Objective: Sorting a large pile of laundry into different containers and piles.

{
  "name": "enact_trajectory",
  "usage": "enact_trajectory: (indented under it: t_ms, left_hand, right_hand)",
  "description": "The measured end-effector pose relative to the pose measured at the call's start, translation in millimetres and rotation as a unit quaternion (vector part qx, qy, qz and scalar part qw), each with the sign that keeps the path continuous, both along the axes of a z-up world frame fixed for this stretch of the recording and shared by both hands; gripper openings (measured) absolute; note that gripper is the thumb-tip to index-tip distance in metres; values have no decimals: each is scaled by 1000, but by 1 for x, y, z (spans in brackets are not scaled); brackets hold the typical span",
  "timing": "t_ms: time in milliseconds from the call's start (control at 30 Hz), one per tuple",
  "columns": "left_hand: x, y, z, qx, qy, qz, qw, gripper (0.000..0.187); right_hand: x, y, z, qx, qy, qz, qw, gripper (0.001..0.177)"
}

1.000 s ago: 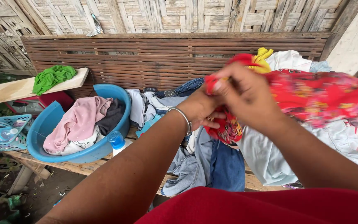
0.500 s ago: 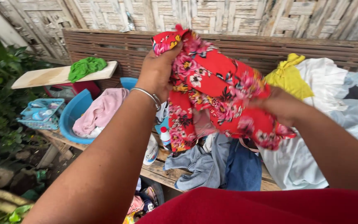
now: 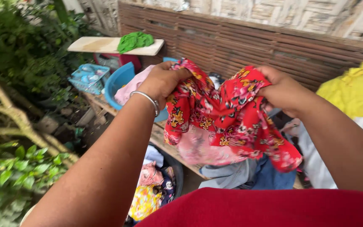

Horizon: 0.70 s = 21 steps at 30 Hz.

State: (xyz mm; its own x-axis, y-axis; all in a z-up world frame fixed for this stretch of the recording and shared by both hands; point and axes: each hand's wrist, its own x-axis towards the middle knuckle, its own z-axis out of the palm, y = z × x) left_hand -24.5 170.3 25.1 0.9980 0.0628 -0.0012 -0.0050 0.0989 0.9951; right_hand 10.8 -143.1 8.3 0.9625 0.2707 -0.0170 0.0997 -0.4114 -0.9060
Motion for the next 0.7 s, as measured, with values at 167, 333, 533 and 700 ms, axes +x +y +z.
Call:
enact_trajectory:
  t_ms: [167, 333, 533, 700]
  left_hand:
    - [-71, 7, 28, 112, 35, -96, 988, 62]
    - [-79, 55, 1, 354, 6, -38, 935, 83]
    - [-90, 123, -24, 449, 107, 186, 867, 66]
    - [-98, 157, -40, 415, 157, 288, 849, 68]
  right_hand:
    - [-28, 85, 9, 85, 73, 133, 985, 42]
    - [-67, 145, 29, 179, 125, 290, 932, 45]
    - [-65, 164, 5, 196, 142, 284, 928, 46]
    - [-61, 157, -9, 189, 164, 193, 949, 42]
